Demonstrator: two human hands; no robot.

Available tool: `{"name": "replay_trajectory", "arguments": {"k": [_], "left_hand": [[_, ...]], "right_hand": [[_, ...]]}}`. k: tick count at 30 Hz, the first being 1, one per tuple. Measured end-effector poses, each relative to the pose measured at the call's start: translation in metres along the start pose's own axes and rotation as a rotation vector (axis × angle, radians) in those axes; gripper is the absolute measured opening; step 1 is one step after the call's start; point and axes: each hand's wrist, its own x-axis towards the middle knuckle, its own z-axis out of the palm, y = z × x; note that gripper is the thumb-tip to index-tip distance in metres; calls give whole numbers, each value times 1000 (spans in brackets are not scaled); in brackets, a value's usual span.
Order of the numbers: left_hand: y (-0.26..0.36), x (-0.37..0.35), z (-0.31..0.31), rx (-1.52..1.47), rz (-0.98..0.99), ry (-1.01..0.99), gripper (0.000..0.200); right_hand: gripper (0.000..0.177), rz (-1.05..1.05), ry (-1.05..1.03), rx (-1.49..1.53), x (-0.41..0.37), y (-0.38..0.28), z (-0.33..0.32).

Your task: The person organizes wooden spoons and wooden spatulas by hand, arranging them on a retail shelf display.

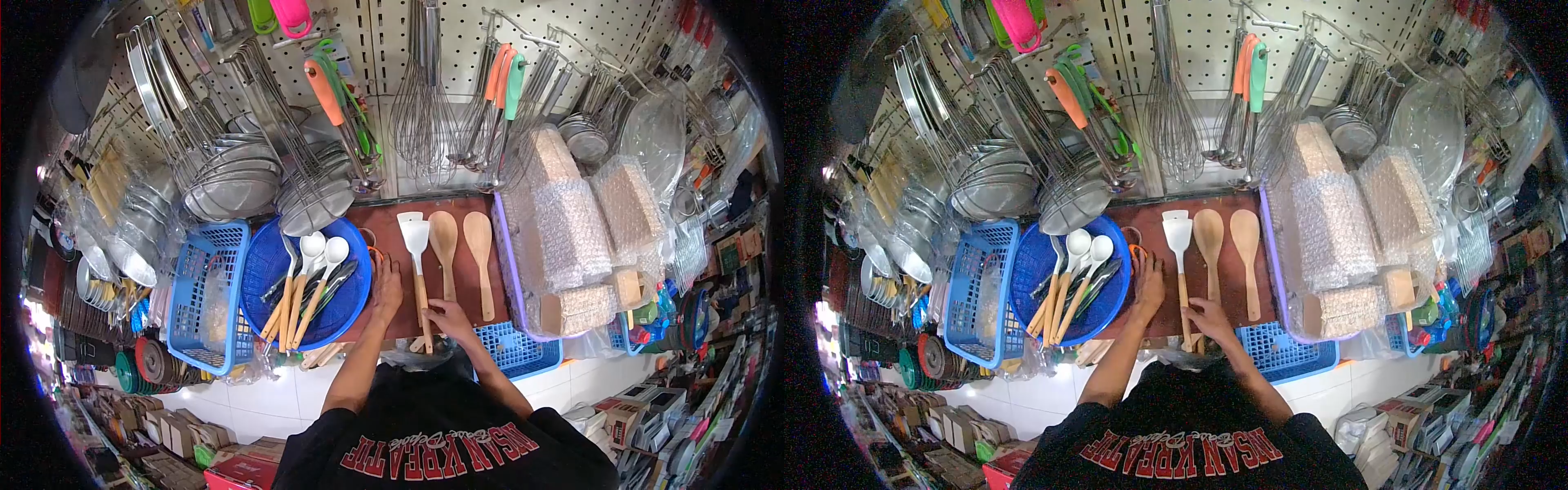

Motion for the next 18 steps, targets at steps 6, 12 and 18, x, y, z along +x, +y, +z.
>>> {"name": "replay_trajectory", "arguments": {"k": [6,12,18], "left_hand": [[-5,2,2,-75,45,10,45],[6,-6,-22,-573,-176,164,35],[28,-46,-42,-681,-372,91,25]], "right_hand": [[28,-75,-112,-172,31,-11,3],[30,-86,-99,-408,56,-27,13],[26,-57,-51,-348,65,-26,35]]}}
